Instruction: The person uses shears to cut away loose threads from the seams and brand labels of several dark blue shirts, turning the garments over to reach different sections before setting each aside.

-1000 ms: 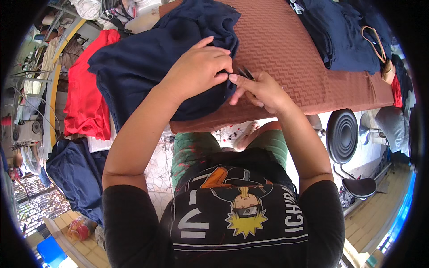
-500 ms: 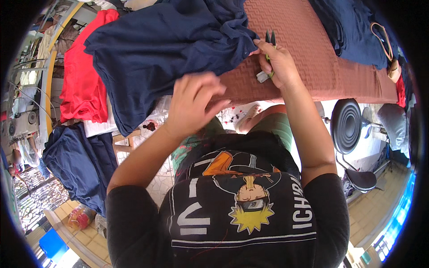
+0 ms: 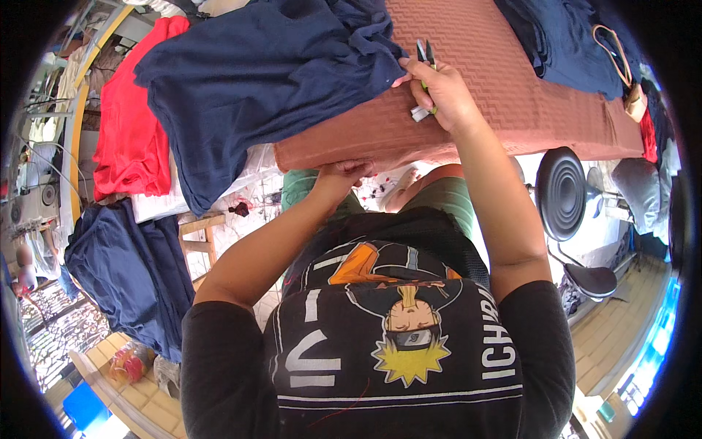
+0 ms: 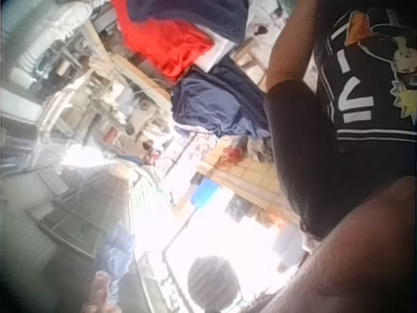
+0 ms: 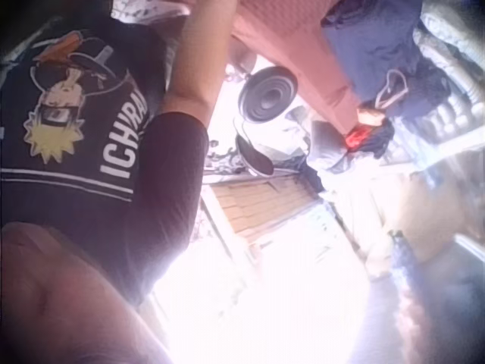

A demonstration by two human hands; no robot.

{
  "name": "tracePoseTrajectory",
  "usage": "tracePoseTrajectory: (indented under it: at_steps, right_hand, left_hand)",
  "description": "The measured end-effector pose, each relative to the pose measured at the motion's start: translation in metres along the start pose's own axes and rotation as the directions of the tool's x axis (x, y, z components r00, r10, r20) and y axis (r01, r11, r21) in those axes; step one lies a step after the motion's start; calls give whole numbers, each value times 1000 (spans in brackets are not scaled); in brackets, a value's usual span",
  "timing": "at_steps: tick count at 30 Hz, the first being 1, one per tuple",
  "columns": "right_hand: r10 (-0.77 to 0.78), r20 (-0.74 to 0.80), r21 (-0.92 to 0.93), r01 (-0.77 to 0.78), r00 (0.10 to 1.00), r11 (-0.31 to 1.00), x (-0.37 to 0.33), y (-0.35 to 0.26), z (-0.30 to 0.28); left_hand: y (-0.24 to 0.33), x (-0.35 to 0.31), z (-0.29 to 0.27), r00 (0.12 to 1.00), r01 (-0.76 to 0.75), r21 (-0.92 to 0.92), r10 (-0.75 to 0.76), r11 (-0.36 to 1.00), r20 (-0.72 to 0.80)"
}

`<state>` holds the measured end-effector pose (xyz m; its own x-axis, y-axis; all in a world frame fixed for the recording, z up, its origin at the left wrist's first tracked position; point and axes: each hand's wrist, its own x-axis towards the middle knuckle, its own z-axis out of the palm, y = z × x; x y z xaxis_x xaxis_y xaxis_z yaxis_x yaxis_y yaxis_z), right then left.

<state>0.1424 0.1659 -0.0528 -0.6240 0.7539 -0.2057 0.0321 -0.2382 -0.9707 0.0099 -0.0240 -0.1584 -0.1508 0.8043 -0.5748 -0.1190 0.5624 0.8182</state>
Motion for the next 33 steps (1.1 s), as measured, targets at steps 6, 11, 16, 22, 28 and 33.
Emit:
tracePoseTrajectory:
  at_steps: [6, 11, 16, 22, 28, 33]
  right_hand:
    - [-5, -14, 36, 6, 1000, 999, 1, 1, 1]
    - [-13, 36, 46, 11, 999, 999, 9, 5, 8]
    - [41, -11, 5, -41, 999, 999, 2, 0, -1]
    - [29, -32, 10, -29, 999, 1000, 2, -6, 4]
    - [19, -46, 209, -9, 999, 978, -25, -11, 11]
    - [61, -164, 276, -13, 985, 961, -42, -20, 2]
  left_hand:
    - [-5, 18, 23, 980, 157, -394, -192, 906, -52]
    - [-95, 69, -24, 946, -272, 671, 320, 689, 55]
    - [1, -31, -54, 956, -294, 952, -14, -87, 294]
    - [150, -59, -35, 773, -631, 549, 384, 548, 506]
    - [201, -7, -28, 292, -639, 732, 805, -239, 517]
    - [202, -14, -16, 221, -683, 701, 856, -205, 466]
